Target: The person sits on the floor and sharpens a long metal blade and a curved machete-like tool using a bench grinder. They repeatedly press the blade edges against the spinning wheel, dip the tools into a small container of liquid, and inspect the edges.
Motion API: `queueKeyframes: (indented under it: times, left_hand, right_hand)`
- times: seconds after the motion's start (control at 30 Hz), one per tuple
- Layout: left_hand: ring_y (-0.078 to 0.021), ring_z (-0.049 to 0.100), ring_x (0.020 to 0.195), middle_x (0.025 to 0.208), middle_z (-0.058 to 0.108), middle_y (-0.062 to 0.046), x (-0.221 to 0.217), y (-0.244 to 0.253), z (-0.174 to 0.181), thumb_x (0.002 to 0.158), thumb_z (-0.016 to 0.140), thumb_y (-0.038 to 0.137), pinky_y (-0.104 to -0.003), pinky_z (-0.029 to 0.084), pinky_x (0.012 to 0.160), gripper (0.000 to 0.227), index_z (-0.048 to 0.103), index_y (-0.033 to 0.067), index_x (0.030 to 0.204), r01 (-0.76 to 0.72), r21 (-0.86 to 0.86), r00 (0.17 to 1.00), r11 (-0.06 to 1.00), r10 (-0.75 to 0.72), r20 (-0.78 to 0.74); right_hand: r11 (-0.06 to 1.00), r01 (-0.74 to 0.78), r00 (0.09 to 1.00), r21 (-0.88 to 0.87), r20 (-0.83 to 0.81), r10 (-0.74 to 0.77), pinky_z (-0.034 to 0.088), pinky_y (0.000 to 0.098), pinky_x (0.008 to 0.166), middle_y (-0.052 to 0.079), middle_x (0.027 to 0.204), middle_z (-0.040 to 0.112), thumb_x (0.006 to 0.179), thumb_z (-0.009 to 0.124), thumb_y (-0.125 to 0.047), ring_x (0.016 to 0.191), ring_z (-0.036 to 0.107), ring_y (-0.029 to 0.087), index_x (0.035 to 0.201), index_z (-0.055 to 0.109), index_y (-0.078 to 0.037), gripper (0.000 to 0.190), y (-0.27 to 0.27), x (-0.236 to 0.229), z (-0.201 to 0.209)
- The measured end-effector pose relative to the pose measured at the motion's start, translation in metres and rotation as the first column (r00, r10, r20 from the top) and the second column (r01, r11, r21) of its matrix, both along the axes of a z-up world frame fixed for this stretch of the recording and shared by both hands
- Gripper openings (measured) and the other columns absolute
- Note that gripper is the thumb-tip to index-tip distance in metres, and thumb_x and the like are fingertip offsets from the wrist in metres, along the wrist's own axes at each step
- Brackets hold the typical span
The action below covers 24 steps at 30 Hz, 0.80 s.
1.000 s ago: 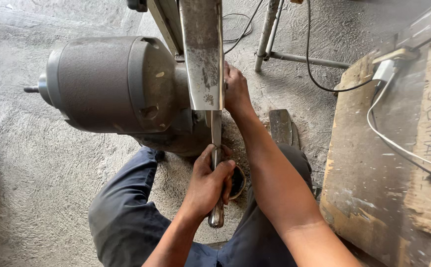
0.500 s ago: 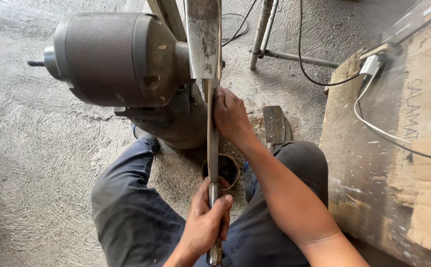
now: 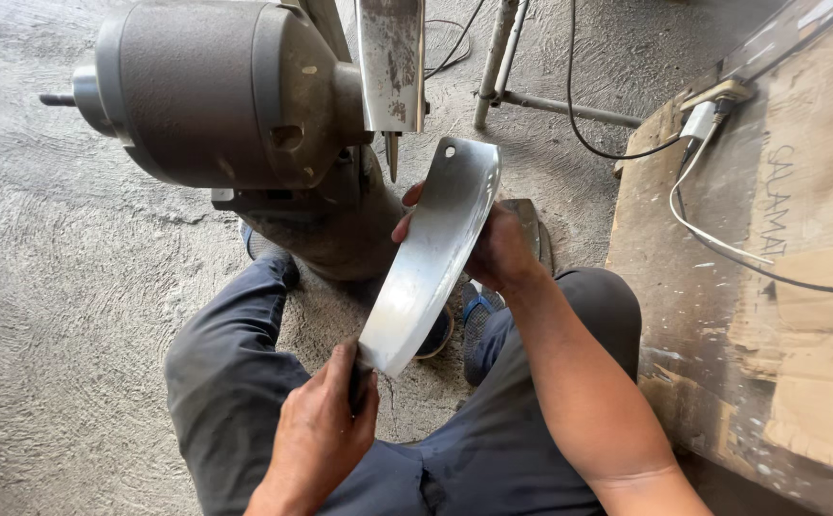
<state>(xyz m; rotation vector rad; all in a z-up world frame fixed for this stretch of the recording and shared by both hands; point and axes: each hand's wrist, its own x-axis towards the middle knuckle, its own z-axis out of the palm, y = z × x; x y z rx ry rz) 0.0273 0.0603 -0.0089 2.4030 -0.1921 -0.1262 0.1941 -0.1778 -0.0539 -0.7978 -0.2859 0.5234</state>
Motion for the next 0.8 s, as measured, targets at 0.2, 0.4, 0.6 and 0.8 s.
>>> queueKeyframes:
  times: [0.2, 0.4, 0.6, 0.8]
  left_hand:
    - [-0.0367, 0.073, 0.064, 0.081, 0.072, -0.021, 0.015, -0.003, 0.007, 0.087, 0.068, 0.014, -0.047, 0.056, 0.055, 0.051, 0.05, -0.0046, 0.13, 0.027, -0.001, 0.999, 1.0, -0.027, -0.045]
    - [-0.0174, 0.06, 0.048, 0.058, 0.062, -0.007, 0.02, -0.047, -0.008, 0.088, 0.068, 0.009, -0.035, 0.046, 0.042, 0.053, 0.051, -0.0029, 0.137, -0.238, -0.454, 0.934, 0.859, 0.073, -0.351]
    - [-0.0085, 0.042, 0.035, 0.05, 0.048, 0.001, 0.053, -0.063, -0.012, 0.092, 0.062, 0.009, -0.027, 0.034, 0.035, 0.045, 0.053, -0.0013, 0.135, -0.469, -0.652, 0.811, 0.596, -0.002, -0.585]
    - [-0.0115, 0.044, 0.033, 0.053, 0.05, -0.002, 0.096, -0.064, -0.001, 0.093, 0.06, 0.01, -0.027, 0.039, 0.033, 0.045, 0.05, -0.0021, 0.135, -0.438, -0.722, 0.807, 0.535, -0.121, -0.578]
  right_hand:
    - [0.998, -0.006, 0.999, 0.06, -0.044, 0.008, 0.063, 0.0463, 0.088, 0.029, 0.116, 0.07, 0.111, 0.024, -0.037, 0.105, 0.073, 0.035, 0.135, 0.053, 0.003, 0.055, 0.0, 0.006, -0.004]
    - [0.928, 0.273, 0.962, -0.253, 0.057, -0.267, 0.057, 0.0374, 0.072, 0.013, 0.085, 0.061, 0.119, 0.025, -0.034, 0.077, 0.065, 0.026, 0.113, 0.054, -0.001, 0.045, 0.037, 0.021, -0.031]
    - [0.505, 0.415, 0.895, -0.757, 0.24, -0.376, 0.054, 0.0355, 0.051, 0.012, 0.072, 0.059, 0.111, 0.023, -0.036, 0.059, 0.059, 0.022, 0.093, 0.052, -0.005, 0.046, 0.065, 0.071, -0.056]
    - [0.181, 0.978, 0.119, -0.108, 0.992, -0.051, 0.057, 0.031, 0.06, 0.017, 0.086, 0.064, 0.116, 0.018, -0.047, 0.074, 0.064, 0.023, 0.091, 0.059, -0.007, 0.063, 0.056, 0.117, -0.051]
